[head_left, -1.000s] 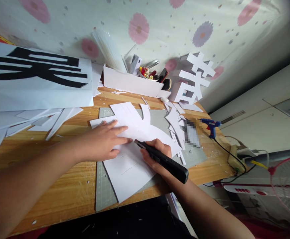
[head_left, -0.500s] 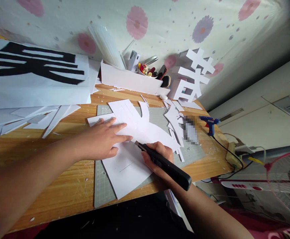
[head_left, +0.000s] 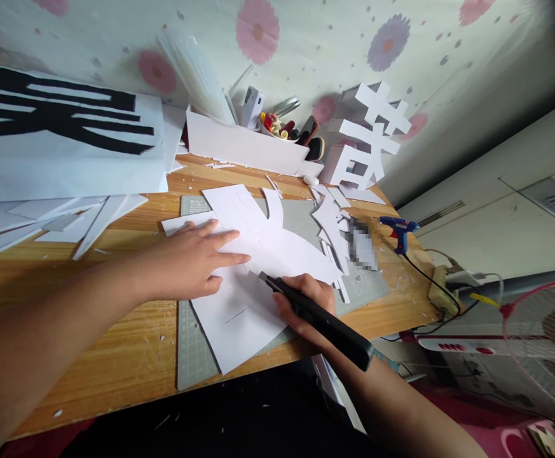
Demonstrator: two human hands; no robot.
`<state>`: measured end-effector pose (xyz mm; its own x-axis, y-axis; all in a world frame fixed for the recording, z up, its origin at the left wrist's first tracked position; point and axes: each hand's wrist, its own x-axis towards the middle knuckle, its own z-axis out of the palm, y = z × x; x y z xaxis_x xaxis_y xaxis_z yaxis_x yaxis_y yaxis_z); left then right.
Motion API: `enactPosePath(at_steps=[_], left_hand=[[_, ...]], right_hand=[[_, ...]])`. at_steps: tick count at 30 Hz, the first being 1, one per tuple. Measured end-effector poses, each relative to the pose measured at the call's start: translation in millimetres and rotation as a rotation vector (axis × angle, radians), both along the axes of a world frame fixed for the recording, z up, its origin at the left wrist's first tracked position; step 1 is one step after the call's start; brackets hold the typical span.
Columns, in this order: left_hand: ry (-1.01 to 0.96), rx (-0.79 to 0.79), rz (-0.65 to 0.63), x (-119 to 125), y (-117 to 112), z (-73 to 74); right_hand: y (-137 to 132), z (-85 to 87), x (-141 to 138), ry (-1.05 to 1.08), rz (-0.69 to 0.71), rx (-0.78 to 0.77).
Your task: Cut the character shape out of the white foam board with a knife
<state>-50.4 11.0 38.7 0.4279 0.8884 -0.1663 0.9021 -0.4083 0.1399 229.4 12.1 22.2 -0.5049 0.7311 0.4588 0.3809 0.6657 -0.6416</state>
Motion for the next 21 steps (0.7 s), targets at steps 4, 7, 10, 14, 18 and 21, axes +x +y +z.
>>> enactPosePath(at_steps=[4, 7, 10, 14, 18, 21], left_hand=[[-0.03, 0.002, 0.02, -0.4, 0.9, -1.5], [-0.025, -0.009, 0.016, -0.8, 2.2, -2.5], [0.03, -0.004, -0.009, -1.0, 3.4, -3.3], [0.052, 0.028, -0.035, -2.5, 3.5, -5.3], [0.024, 0.076, -0.048, -5.2, 2.4, -7.5], [-0.001, 0.089, -0.048, -6.5, 1.9, -8.5]], right_hand=[[-2.0, 0.0, 3.2, -0.037, -0.023, -0.026], [-3.8, -2.4, 6.0, -0.058, -0.039, -0.013], [-4.9, -4.4, 8.1, -0.057, -0.031, 0.014], [-5.5, -4.8, 9.8, -0.043, -0.014, 0.06], [-5.8, -4.0, 11.5, -0.037, 0.005, 0.13], [-5.7, -3.1, 12.9, -0.034, 0.025, 0.168]])
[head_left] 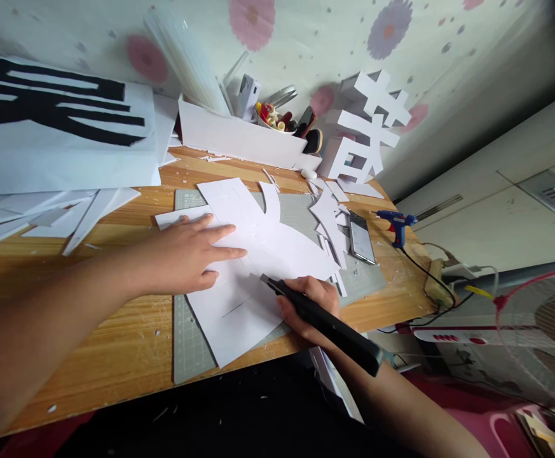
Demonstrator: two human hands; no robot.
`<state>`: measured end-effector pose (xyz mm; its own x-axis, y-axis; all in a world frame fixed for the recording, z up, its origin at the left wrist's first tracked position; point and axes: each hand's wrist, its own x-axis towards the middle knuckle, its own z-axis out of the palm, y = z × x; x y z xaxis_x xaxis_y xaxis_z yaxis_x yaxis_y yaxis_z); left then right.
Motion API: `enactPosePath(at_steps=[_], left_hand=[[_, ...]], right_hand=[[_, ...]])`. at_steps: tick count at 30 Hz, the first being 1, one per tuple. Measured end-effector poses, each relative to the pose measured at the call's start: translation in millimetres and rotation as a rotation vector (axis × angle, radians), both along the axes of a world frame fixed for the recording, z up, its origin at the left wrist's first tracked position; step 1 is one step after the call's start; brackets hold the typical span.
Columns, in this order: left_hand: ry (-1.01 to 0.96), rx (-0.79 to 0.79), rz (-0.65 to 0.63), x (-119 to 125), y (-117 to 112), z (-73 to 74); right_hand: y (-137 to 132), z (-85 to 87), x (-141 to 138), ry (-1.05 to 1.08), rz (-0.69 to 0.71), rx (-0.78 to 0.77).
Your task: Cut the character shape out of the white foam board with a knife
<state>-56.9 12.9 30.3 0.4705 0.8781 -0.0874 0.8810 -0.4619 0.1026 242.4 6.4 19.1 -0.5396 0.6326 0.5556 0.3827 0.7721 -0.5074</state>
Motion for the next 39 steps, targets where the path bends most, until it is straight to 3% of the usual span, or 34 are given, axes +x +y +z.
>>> enactPosePath(at_steps=[13, 26, 39], left_hand=[[0.0, -0.069, 0.026, 0.5, 2.1, -0.1], [0.071, -0.038, -0.01, -0.7, 2.1, 1.1], [0.035, -0.069, 0.02, -3.4, 5.8, -0.9]], right_hand=[[0.4, 5.3, 6.3, 0.01, 0.095, 0.044], [-3.3, 8.0, 14.9, 0.0, 0.135, 0.038], [-11.6, 22.8, 27.1, -0.097, 0.135, 0.005]])
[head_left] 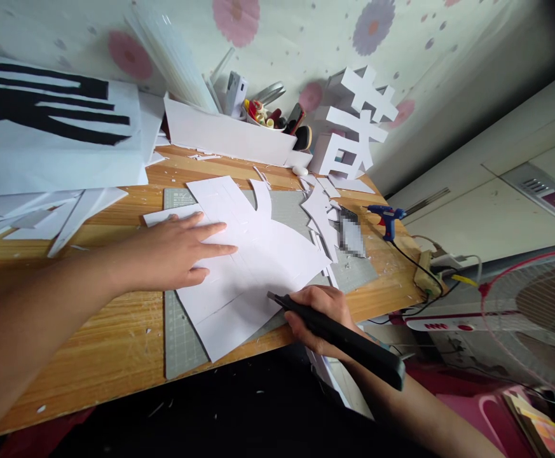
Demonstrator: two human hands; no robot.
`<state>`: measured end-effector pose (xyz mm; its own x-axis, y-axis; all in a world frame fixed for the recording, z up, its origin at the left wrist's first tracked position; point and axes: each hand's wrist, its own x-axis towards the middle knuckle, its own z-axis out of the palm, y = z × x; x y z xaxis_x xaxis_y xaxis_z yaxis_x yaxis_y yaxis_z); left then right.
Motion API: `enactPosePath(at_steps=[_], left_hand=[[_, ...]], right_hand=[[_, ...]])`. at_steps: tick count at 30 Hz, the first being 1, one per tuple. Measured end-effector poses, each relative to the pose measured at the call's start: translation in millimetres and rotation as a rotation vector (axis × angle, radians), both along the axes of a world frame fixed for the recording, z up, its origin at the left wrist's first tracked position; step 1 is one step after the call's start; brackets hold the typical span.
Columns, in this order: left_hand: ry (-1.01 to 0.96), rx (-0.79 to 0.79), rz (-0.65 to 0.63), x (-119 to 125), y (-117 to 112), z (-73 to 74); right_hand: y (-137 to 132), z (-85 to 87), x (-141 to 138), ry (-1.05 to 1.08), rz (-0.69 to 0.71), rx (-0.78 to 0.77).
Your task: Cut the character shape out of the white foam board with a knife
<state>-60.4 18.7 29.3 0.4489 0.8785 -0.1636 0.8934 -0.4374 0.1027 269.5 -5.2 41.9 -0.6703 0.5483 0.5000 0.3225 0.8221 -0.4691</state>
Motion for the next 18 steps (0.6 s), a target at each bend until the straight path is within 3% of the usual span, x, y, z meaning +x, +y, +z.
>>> enactPosePath(at_steps=[11, 18], left_hand=[[-0.014, 0.027, -0.036, -3.7, -0.1, 0.8], [0.042, 0.009, -0.043, -0.5, -0.8, 5.3]], right_hand=[[-8.2, 3.5, 16.2, -0.071, -0.003, -0.041], [-12.4, -2.0, 16.0, 0.022, -0.031, -0.07]])
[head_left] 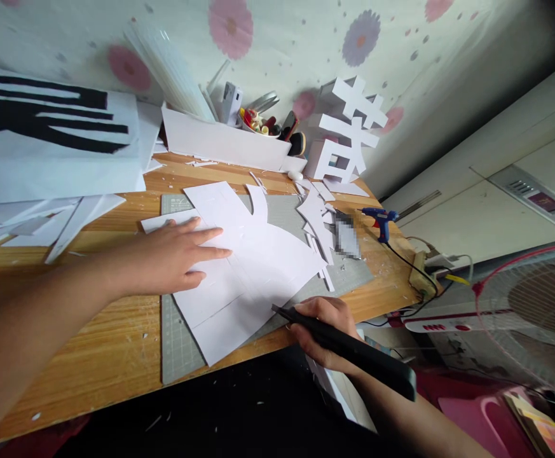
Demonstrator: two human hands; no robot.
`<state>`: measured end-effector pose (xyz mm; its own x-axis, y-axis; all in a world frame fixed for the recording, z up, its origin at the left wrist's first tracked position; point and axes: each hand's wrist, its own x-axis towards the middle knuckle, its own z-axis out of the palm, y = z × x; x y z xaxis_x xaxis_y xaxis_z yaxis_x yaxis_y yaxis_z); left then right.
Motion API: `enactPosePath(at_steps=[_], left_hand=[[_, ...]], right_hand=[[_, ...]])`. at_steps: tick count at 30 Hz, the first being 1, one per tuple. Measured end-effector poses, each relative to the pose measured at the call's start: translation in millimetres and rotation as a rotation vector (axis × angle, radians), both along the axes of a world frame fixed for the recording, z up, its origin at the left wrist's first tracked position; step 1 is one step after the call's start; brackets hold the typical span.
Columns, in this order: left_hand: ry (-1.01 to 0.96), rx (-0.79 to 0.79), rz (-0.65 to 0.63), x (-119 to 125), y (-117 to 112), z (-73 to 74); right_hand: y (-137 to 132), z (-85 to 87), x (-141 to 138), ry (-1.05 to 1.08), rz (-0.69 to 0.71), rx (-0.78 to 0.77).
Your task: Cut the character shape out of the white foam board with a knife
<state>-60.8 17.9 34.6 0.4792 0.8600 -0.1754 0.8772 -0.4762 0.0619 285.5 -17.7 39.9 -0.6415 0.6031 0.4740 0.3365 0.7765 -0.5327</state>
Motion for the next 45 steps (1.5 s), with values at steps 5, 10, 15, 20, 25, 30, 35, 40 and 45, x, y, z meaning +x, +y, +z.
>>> enactPosePath(at_steps=[5, 10, 15, 20, 25, 30, 35, 40, 45], left_hand=[[-0.116, -0.081, 0.078, 4.3, -0.7, 5.8], [-0.077, -0.084, 0.056, 7.2, -2.1, 11.4], [-0.058, -0.05, 0.029, 3.6, -2.5, 8.6], [-0.175, 0.007, -0.005, -1.4, -3.6, 0.5], [-0.144, -0.04, 0.024, 2.8, -5.2, 5.2], [-0.129, -0.034, 0.017, 5.1, -6.4, 9.4], [-0.174, -0.049, 0.033, 4.1, -6.2, 8.5], [-0.196, -0.067, 0.052, 5.0, -6.2, 10.3], [-0.118, -0.093, 0.064, 8.2, -5.3, 14.7]], right_hand=[[2.6, -4.1, 6.8, 0.208, -0.115, -0.051], [29.6, -5.6, -16.1, 0.32, -0.27, -0.124], [63.5, -14.4, -65.5, 0.254, -0.206, -0.302], [74.4, -28.2, -80.5, 0.173, -0.246, -0.296], [73.2, -32.0, -75.9, 0.131, -0.211, -0.304], [72.8, -30.8, -76.2, 0.11, -0.221, -0.258], [72.1, -30.9, -76.9, 0.087, -0.217, -0.247], [70.1, -29.8, -78.7, 0.086, -0.215, -0.257], [70.1, -23.7, -84.7, 0.105, -0.189, -0.244]])
